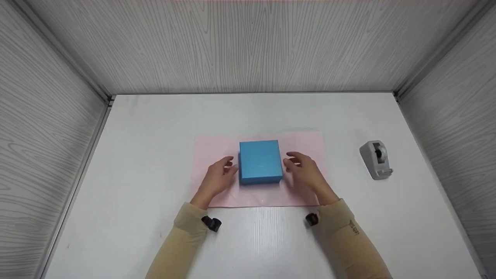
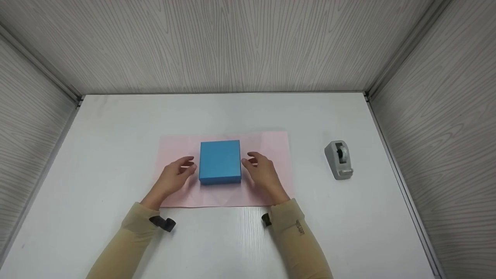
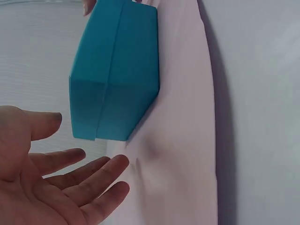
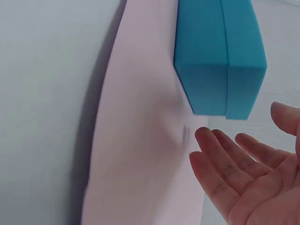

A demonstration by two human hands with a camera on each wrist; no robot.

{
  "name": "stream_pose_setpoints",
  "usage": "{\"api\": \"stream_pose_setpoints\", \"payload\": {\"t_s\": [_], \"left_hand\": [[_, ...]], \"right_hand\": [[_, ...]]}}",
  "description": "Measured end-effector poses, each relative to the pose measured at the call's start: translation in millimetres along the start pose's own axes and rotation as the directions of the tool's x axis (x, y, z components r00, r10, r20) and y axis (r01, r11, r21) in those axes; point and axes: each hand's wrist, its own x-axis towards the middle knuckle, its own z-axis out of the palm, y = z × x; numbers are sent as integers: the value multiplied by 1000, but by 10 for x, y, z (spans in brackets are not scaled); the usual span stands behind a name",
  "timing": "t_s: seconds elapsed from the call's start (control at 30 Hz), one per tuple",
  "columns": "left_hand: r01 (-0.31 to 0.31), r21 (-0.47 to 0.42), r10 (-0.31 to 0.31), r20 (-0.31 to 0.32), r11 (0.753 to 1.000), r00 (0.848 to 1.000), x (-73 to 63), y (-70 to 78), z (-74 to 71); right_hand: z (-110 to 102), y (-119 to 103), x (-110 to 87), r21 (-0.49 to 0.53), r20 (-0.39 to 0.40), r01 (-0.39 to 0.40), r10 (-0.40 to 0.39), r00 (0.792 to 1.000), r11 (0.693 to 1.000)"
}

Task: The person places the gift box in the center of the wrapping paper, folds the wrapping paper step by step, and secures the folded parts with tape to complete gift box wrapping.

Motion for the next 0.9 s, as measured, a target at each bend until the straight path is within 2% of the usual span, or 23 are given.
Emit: {"api": "stream_pose_setpoints", "payload": {"t_s": [0.17, 0.3, 0.5, 0.9], "left_hand": [[-7, -51, 9, 46, 999, 999, -1, 80, 107], [-17, -71, 20, 42, 997, 999, -6, 109, 154], [-26, -67, 27, 22, 997, 999, -13, 111, 186], [-29, -38, 30, 35, 999, 999, -77, 157, 209]], "right_hand": [[77, -51, -1, 23, 8, -6, 5, 1000, 1000], [112, -74, -8, 41, 4, -10, 10, 1000, 999], [136, -102, -21, 54, -2, -25, 26, 1000, 998], [146, -100, -104, 48, -5, -45, 45, 999, 998]]}}
